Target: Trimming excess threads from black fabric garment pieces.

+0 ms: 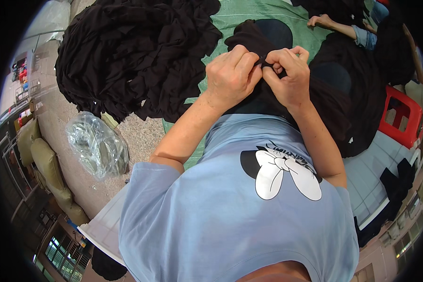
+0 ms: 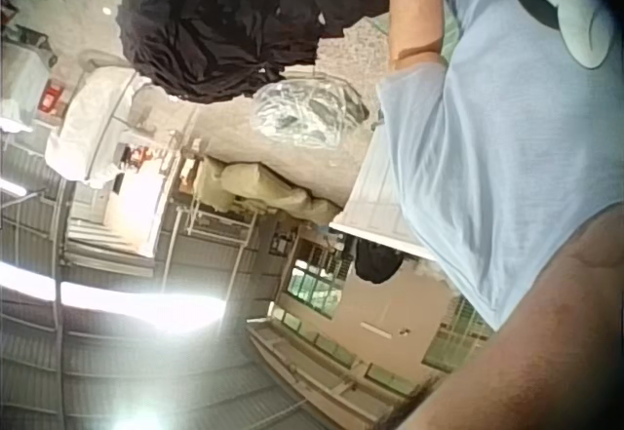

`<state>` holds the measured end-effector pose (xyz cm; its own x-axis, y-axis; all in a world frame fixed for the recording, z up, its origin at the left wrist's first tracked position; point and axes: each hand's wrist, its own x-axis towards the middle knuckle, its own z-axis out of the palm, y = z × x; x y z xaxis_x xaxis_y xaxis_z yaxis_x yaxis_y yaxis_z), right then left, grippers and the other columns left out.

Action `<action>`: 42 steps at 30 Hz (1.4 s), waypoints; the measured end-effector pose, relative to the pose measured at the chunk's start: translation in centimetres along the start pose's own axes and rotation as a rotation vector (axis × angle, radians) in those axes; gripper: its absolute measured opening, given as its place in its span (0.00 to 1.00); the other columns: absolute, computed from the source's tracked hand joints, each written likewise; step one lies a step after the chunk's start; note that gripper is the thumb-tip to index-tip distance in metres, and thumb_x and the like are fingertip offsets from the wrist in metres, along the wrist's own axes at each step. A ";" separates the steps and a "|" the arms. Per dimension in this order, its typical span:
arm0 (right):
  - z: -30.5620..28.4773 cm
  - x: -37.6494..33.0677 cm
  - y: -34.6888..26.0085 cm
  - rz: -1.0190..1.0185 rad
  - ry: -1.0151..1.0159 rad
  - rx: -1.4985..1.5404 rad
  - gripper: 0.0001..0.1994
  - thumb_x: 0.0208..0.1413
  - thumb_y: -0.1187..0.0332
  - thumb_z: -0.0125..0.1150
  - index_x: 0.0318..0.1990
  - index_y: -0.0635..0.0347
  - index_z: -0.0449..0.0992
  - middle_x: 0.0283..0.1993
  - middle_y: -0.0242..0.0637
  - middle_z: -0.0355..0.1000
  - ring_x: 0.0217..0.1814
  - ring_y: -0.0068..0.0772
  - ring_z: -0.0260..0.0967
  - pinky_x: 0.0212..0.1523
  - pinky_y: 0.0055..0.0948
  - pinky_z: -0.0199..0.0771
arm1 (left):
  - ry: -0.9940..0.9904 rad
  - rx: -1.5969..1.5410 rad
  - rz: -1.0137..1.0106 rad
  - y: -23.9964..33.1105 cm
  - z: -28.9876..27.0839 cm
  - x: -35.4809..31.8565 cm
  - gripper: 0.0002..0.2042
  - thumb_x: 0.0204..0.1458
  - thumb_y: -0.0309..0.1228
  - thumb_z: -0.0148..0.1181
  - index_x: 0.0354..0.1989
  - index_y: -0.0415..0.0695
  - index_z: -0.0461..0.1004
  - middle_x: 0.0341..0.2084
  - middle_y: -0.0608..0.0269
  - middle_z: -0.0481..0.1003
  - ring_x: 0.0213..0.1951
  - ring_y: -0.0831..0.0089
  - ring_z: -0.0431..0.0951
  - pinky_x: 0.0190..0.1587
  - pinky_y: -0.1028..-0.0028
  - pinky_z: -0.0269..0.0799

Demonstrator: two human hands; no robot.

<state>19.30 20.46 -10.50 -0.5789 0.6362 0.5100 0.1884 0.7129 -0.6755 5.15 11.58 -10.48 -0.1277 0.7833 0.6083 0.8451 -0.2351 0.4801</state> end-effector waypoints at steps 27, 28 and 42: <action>2.4 0.1 2.6 -0.130 -0.513 0.108 0.10 0.47 0.76 0.60 0.39 0.56 0.76 0.35 0.33 0.75 0.39 0.34 0.73 0.46 0.30 0.62 | 0.159 -1.390 -1.164 -7.0 -0.2 -1.8 0.03 0.57 0.25 0.60 0.36 0.39 0.78 0.31 0.69 0.78 0.33 0.81 0.76 0.41 0.80 0.70; 2.4 0.0 2.3 -0.131 -0.514 0.107 0.10 0.47 0.76 0.60 0.39 0.56 0.76 0.35 0.33 0.75 0.39 0.34 0.73 0.46 0.30 0.62 | 0.159 -1.391 -1.164 -6.9 -0.1 -1.8 0.03 0.57 0.25 0.60 0.36 0.39 0.78 0.31 0.69 0.78 0.33 0.81 0.76 0.41 0.80 0.70; 0.0 0.7 -0.7 -0.393 0.073 -0.070 0.13 0.38 0.77 0.66 0.35 0.55 0.79 0.36 0.27 0.75 0.29 0.28 0.68 0.32 0.26 0.65 | -0.172 -0.377 -0.510 -1.5 -1.7 0.5 0.04 0.55 0.22 0.62 0.37 0.36 0.75 0.29 0.67 0.76 0.34 0.80 0.74 0.38 0.77 0.70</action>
<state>18.74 20.41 -9.63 -0.5601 0.3283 0.7606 0.0187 0.9229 -0.3845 2.95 11.37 -9.83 -0.3531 0.9233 0.1510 0.4569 0.0293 0.8890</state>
